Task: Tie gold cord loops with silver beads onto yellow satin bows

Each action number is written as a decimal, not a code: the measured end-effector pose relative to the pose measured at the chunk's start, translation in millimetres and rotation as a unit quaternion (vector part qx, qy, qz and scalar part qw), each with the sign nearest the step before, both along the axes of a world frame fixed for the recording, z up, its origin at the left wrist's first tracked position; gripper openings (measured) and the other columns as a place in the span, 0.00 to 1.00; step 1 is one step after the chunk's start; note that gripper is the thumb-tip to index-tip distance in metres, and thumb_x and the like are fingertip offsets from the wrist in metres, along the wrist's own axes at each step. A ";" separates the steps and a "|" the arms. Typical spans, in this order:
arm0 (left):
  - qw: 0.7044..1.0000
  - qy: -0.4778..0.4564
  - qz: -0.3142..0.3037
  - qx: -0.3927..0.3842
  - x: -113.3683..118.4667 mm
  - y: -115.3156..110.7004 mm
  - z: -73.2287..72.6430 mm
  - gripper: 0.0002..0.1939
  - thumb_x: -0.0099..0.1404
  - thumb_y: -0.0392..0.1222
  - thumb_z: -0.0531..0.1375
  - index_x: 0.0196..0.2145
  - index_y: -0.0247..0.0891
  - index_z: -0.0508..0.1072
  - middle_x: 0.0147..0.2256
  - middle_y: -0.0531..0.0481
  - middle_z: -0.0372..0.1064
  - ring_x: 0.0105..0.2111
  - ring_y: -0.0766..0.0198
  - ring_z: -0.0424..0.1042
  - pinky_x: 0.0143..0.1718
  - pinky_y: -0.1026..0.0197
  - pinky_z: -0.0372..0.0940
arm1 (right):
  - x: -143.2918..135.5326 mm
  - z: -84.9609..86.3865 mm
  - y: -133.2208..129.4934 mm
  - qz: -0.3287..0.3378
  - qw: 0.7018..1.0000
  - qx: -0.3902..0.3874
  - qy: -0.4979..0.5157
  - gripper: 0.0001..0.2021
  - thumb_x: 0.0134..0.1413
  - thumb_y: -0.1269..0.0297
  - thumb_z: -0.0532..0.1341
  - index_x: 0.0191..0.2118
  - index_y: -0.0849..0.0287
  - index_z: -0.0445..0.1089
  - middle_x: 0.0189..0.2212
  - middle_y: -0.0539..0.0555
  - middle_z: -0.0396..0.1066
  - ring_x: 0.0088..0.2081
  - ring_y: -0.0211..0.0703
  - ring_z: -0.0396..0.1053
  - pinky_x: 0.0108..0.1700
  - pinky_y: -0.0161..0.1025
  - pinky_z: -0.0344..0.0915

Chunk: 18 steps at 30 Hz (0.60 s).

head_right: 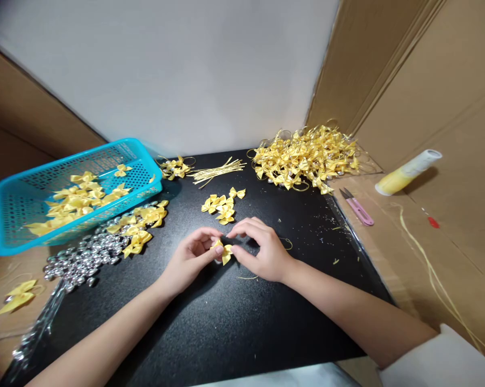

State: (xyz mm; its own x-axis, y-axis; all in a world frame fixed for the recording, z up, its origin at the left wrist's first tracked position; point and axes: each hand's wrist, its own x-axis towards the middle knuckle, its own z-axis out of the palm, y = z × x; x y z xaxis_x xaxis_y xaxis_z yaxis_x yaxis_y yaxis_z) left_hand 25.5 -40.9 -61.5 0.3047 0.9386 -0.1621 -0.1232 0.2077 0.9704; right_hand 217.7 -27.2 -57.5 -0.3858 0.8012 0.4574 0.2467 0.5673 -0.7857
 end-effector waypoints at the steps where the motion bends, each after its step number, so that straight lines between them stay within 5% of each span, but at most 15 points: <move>1: 1.000 0.008 0.000 0.009 -0.3 -0.1 0.2 0.13 0.58 0.43 0.67 0.37 0.36 0.70 0.26 0.54 0.68 0.27 0.69 0.68 0.31 0.65 0.65 | 0.4 -0.7 0.2 0.011 1.000 -0.002 -0.010 0.04 0.54 0.72 0.61 0.36 0.57 0.70 0.32 0.54 0.74 0.36 0.44 0.70 0.40 0.43 0.66; 7: 0.985 0.127 -0.026 0.113 -6.9 -0.2 4.3 0.09 0.64 0.45 0.60 0.35 0.37 0.69 0.28 0.51 0.70 0.28 0.66 0.70 0.32 0.63 0.66 | 0.9 -5.8 2.3 0.038 0.998 -0.037 -0.042 0.05 0.57 0.71 0.59 0.31 0.58 0.70 0.27 0.52 0.72 0.30 0.40 0.70 0.35 0.38 0.66; 12: 0.883 0.326 -0.087 0.325 -16.0 3.8 11.9 0.05 0.65 0.37 0.56 0.33 0.38 0.71 0.30 0.50 0.72 0.29 0.66 0.68 0.33 0.62 0.62 | 1.8 -6.4 2.5 0.059 0.995 -0.018 -0.077 0.06 0.59 0.72 0.57 0.32 0.58 0.69 0.29 0.53 0.73 0.33 0.41 0.69 0.38 0.40 0.66; 18: 0.796 0.435 -0.116 0.405 -20.4 6.6 9.0 0.04 0.66 0.37 0.56 0.34 0.39 0.70 0.31 0.49 0.72 0.32 0.62 0.67 0.35 0.60 0.62 | 1.5 -8.5 3.2 0.078 0.990 0.011 -0.119 0.07 0.59 0.75 0.56 0.32 0.58 0.67 0.30 0.54 0.73 0.34 0.43 0.69 0.41 0.42 0.64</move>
